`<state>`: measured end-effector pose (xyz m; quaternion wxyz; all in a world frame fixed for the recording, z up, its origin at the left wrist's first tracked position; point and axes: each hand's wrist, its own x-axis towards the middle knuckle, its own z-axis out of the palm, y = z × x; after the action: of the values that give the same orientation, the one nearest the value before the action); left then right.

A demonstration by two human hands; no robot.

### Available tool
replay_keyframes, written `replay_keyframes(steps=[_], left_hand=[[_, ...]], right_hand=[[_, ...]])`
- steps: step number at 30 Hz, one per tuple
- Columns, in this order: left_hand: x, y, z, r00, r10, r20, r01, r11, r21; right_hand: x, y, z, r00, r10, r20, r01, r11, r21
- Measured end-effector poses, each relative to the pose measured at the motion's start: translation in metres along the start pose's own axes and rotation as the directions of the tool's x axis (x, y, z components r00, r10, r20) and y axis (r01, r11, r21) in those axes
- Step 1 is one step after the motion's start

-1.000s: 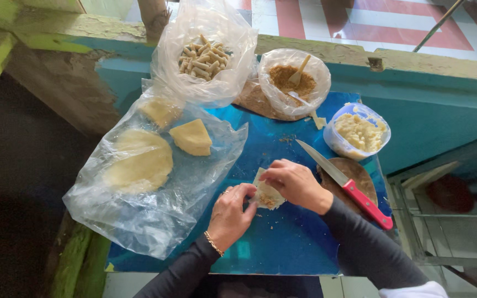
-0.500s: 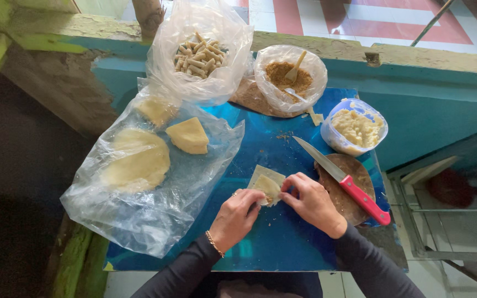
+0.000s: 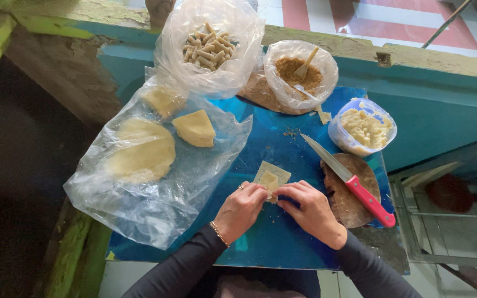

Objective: The person folds small square dough wrappers around filling, pinching the edges closed with their fingers, and occasionally scoops filling from a bowl with a spoon, setting finished wrapped pieces on the table.

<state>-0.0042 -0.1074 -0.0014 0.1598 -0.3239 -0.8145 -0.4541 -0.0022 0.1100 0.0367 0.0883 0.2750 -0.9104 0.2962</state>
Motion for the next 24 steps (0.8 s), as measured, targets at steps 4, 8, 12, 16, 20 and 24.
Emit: replay_keyframes(steps=[4, 8, 12, 16, 20, 24], left_hand=[[0.001, -0.005, 0.007, 1.000, -0.021, 0.004, 0.021, 0.999, 0.024], [0.006, -0.008, 0.018, 0.995, -0.083, -0.057, 0.084, 0.996, 0.004], [0.007, -0.005, 0.020, 0.989, -0.127, -0.073, 0.126, 0.992, -0.010], [0.008, -0.001, 0.016, 0.989, -0.143, -0.026, 0.143, 0.990, -0.018], [0.012, -0.003, 0.017, 0.990, -0.140, -0.020, 0.140, 0.990, -0.014], [0.018, -0.010, 0.024, 0.948, -0.317, 0.018, 0.318, 0.948, -0.030]], right_hand=[[-0.002, -0.004, 0.007, 0.998, -0.048, -0.047, 0.044, 0.996, -0.072], [-0.004, 0.005, 0.014, 0.995, -0.063, -0.081, 0.055, 0.994, -0.090], [0.006, 0.023, 0.018, 0.999, 0.000, -0.042, 0.000, 1.000, -0.002], [0.021, 0.037, 0.017, 0.930, 0.308, 0.201, -0.348, 0.915, 0.205], [0.026, 0.036, 0.014, 0.946, 0.278, 0.166, -0.311, 0.923, 0.226], [0.022, 0.019, 0.012, 0.993, 0.116, -0.002, -0.116, 0.992, 0.039]])
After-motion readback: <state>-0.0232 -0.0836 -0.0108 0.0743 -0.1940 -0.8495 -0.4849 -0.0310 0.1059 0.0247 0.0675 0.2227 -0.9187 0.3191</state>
